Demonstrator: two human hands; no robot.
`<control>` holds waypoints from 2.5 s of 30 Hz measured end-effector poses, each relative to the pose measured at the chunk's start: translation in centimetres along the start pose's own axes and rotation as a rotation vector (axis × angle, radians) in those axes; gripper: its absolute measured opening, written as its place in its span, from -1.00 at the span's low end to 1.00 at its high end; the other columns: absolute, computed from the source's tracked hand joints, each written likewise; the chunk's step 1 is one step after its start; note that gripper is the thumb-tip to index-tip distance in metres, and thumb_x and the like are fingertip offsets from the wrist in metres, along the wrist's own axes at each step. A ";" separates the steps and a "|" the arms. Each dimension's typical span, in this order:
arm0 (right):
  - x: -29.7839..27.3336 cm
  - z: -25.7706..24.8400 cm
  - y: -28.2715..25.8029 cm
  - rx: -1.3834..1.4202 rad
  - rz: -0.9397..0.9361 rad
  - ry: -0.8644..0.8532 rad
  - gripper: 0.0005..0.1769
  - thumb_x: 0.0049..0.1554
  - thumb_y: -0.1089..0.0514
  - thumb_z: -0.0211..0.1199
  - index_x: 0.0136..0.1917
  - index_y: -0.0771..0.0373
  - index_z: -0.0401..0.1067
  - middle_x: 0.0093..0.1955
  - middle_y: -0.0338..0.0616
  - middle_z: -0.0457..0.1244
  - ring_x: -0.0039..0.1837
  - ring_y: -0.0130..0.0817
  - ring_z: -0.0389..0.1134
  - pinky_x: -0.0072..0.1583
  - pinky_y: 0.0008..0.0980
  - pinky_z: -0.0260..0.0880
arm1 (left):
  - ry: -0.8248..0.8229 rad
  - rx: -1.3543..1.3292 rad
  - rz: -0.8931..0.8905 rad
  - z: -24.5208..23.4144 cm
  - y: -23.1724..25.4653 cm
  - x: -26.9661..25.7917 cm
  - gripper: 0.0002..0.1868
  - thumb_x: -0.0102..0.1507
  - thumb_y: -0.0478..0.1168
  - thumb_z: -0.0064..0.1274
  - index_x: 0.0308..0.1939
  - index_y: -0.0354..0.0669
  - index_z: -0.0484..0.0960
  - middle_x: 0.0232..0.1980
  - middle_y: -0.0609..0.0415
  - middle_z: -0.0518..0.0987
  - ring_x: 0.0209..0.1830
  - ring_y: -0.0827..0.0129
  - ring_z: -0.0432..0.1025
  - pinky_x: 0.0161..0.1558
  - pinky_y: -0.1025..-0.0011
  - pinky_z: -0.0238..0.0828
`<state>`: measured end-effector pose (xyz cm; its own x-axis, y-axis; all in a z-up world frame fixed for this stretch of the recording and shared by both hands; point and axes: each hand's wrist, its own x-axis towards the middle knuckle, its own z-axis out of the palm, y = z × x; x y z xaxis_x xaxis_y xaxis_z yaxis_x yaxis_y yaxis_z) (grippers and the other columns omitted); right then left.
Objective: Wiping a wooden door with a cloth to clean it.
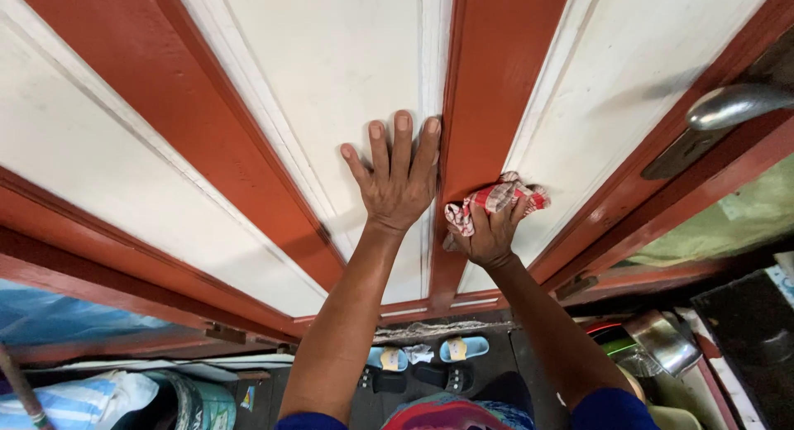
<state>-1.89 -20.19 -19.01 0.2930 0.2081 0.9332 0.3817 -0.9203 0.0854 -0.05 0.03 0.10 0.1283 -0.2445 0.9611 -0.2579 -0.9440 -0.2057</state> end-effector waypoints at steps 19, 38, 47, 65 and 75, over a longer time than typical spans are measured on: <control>34.5 -10.9 1.5 -0.075 0.018 0.280 -0.27 0.41 -0.21 0.06 0.67 0.18 0.06 0.74 0.02 -0.20 0.79 -0.07 -0.28 0.66 0.16 -0.52 | 0.067 -0.044 0.019 -1.3 -0.6 1.1 -0.44 0.59 -0.13 -0.11 0.67 0.03 0.18 0.75 -0.06 -0.08 0.76 -0.04 -0.30 0.62 -0.28 -0.56; 33.4 -10.6 -0.2 -0.071 0.063 0.254 -0.27 0.48 -0.15 0.10 0.73 0.18 0.01 0.74 0.00 -0.26 0.76 -0.04 -0.35 0.69 0.08 -0.53 | -0.074 -0.055 0.077 -1.8 -4.6 -1.3 -0.31 0.55 -0.13 -0.04 0.71 0.18 0.02 0.76 0.16 -0.17 0.77 0.19 -0.33 0.66 -0.16 -0.63; 20.5 -6.1 -1.3 -0.057 0.135 0.200 -0.24 0.39 -0.22 0.01 0.63 0.33 0.11 0.72 0.20 -0.18 0.77 0.12 -0.24 0.69 0.36 -0.41 | -0.069 -0.033 0.090 -2.0 -5.1 -1.7 -0.30 0.61 0.12 -0.14 0.74 0.17 -0.05 0.77 0.09 -0.16 0.78 0.14 -0.32 0.66 -0.17 -0.56; 1.0 -1.7 -4.5 0.005 0.158 -0.106 -0.14 0.24 -0.22 0.29 0.36 0.67 0.24 0.37 0.52 0.00 0.55 0.77 -0.28 0.48 0.67 -0.34 | -0.124 -0.038 0.091 -1.0 -4.7 -2.9 -0.39 0.60 0.10 -0.19 0.67 0.19 0.01 0.77 0.06 -0.16 0.78 0.11 -0.39 0.65 -0.20 -0.67; 12.7 -3.9 -2.6 -0.015 0.048 0.036 -0.24 0.32 -0.14 0.24 0.47 0.56 0.21 0.55 0.36 -0.09 0.65 0.40 -0.23 0.58 0.57 -0.43 | -0.058 -0.032 0.081 -1.8 -4.9 -1.9 -0.36 0.61 0.10 -0.15 0.73 0.18 0.05 0.76 0.07 -0.11 0.77 0.12 -0.32 0.65 -0.19 -0.59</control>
<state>-2.54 -16.48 -6.00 0.2788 0.1520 0.9483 0.3550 -0.9338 0.0453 -0.70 5.51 -0.37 0.1609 -0.3329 0.9291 -0.2996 -0.9134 -0.2754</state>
